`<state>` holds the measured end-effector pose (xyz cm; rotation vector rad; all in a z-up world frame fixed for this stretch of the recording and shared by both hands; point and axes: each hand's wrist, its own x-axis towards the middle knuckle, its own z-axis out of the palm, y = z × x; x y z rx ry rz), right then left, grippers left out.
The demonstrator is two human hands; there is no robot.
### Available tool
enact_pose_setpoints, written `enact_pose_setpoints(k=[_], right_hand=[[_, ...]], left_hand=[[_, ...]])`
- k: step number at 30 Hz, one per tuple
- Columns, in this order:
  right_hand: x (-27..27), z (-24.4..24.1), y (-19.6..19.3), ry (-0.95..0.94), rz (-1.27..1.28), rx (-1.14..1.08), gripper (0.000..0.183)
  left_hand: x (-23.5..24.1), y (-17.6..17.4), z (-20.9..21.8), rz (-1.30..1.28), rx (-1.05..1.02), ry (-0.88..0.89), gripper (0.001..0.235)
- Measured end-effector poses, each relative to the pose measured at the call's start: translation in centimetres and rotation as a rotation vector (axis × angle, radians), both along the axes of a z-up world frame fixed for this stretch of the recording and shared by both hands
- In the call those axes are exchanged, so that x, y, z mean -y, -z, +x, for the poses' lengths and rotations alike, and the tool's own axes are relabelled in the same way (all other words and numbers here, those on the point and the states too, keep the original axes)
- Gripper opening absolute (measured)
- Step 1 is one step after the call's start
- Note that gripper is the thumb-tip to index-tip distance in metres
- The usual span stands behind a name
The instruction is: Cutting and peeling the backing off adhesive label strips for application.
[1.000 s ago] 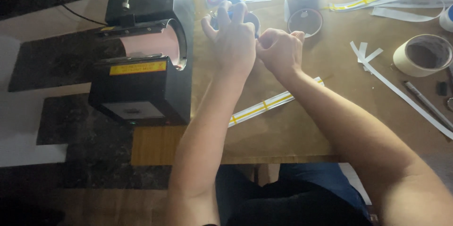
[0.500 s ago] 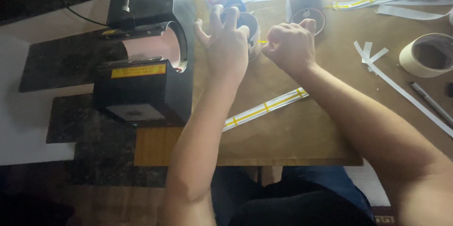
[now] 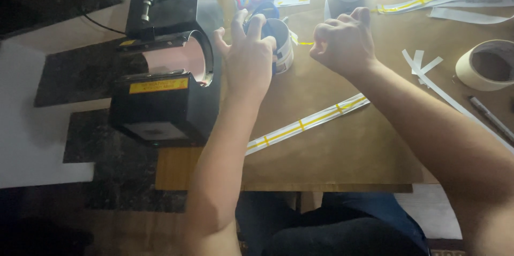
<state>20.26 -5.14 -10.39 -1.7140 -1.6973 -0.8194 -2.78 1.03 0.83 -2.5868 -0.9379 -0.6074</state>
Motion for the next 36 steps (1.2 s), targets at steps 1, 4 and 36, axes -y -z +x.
enact_pose_setpoints(k=[1, 4, 36], right_hand=[[0.0, 0.2, -0.1, 0.033, -0.036, 0.049, 0.012], [-0.3, 0.7, 0.0, 0.067, -0.087, 0.089, 0.011], [-17.5, -6.0, -10.5, 0.265, -0.863, -0.005, 0.054]], left_hand=[[0.2, -0.4, -0.2, -0.037, -0.007, 0.017, 0.011], [0.3, -0.9, -0.6, -0.091, 0.017, 0.030, 0.008], [8.3, 4.4, -7.9, -0.085, -0.132, -0.258, 0.024]])
